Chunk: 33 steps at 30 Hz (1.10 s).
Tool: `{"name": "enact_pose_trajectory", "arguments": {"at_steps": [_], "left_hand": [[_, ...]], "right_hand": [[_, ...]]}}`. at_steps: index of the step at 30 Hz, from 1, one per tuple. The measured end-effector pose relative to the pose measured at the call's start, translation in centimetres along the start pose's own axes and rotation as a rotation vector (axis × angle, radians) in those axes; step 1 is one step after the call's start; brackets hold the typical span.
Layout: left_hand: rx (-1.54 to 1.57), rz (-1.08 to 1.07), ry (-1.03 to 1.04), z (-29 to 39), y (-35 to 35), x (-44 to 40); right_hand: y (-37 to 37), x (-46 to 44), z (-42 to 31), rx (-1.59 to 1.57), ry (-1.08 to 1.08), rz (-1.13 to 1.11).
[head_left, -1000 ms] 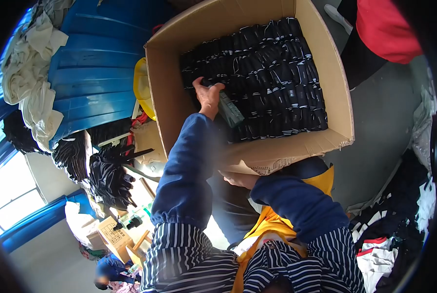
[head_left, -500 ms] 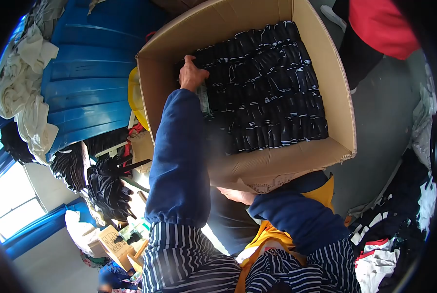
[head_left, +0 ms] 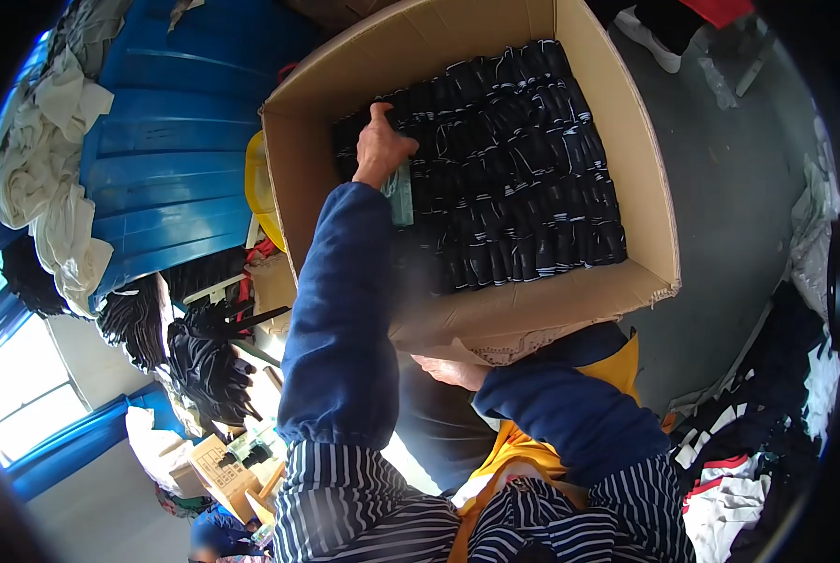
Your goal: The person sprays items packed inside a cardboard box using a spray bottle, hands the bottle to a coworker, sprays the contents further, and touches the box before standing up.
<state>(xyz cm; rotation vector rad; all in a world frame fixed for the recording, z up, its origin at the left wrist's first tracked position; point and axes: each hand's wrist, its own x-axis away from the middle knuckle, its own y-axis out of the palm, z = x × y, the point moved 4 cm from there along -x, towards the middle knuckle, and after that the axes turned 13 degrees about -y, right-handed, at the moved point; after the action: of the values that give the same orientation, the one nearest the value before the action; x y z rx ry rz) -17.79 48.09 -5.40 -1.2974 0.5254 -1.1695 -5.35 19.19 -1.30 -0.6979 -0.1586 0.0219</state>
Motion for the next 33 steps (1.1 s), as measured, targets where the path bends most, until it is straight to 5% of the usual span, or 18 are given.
{"name": "enact_pose_trajectory", "arguments": {"at_steps": [10,15,18,27,33], "left_hand": [[0.054,0.167,-0.095,-2.4,-1.5,-0.5],[0.09,0.09,-0.162,-5.5,-2.5,0.1],[0.052,0.066,-0.224,-6.3,-2.5,0.0],[0.152,0.215,-0.277,-7.8,-3.1,0.1],[0.212,0.018,-0.127,-3.6,-2.4,0.9]], "right_hand": [[0.0,-0.5,-1.0,-0.055,0.187,0.09],[0.2,-1.6,-2.3,-0.053,0.067,0.047],[0.6,-3.7,-4.6,-0.336,0.157,0.005],[1.2,-3.9,-5.3,-0.169,0.235,0.065],[0.3,-1.3,-1.5,-0.022,0.093,-0.018]]}}
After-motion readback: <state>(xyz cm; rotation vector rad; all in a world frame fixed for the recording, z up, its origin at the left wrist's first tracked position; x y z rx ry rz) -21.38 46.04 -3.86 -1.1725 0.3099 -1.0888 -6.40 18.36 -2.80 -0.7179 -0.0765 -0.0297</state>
